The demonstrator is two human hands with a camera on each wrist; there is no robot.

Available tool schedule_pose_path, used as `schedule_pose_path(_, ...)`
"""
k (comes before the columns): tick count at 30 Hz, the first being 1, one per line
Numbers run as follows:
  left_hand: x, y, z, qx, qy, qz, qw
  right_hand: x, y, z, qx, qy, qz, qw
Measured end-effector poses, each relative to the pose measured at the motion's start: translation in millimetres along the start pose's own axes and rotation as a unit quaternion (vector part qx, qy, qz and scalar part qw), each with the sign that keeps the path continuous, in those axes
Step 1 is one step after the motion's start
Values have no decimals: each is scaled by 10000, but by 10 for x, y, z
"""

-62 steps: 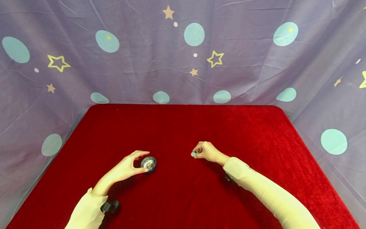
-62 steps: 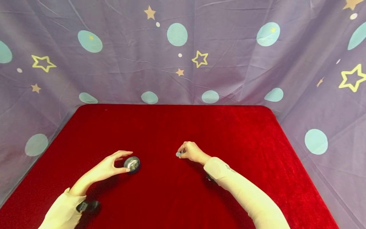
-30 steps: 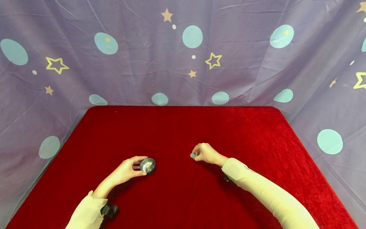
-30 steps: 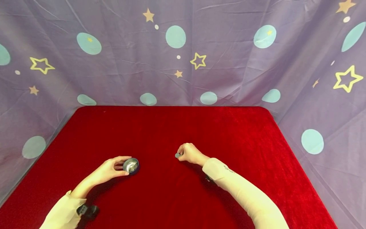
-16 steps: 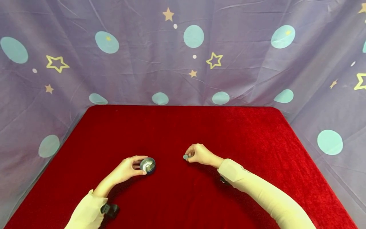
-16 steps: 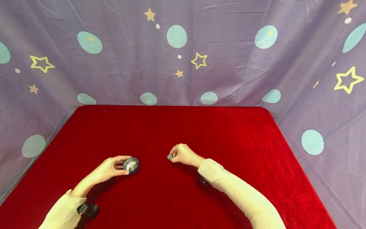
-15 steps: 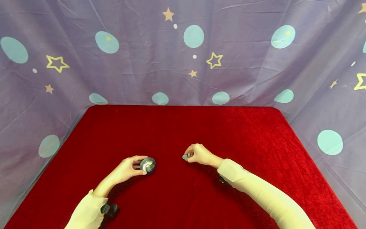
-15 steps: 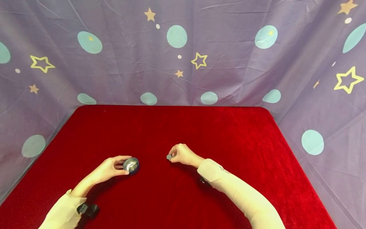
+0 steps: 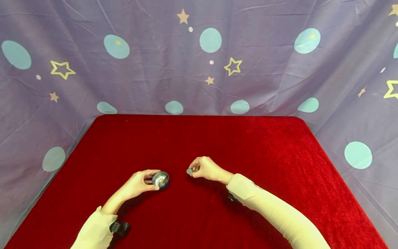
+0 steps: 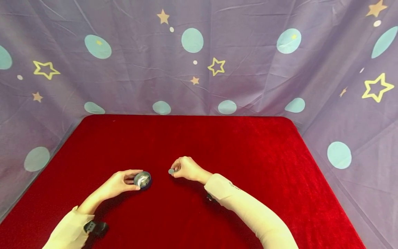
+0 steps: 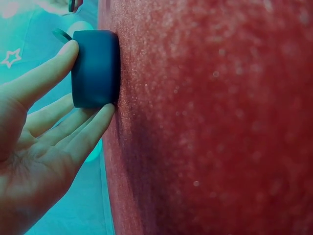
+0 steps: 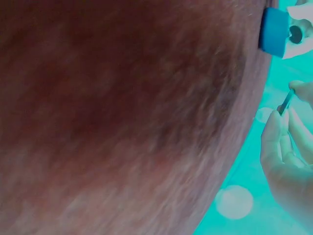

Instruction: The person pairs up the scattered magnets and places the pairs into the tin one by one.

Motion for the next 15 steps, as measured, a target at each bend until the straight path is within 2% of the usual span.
schedule_pose_path(9,-4,-6,7,-18,-28,-41,10000,107,-102,175,-158,11,-11,9999)
schedule_pose_path(15,2,-8,28,-18,-23,-71,10000,190,-167,271,-256,-193,6,9995)
Point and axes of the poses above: each hand's wrist, its own y-axis away from the middle knuckle, its own x-axis out of the palm, z = x × y, the point moved 4 cm from there along -y, towards the middle knuckle, and after that the axes turned 8 degrees about z, right-handed, at the moved point
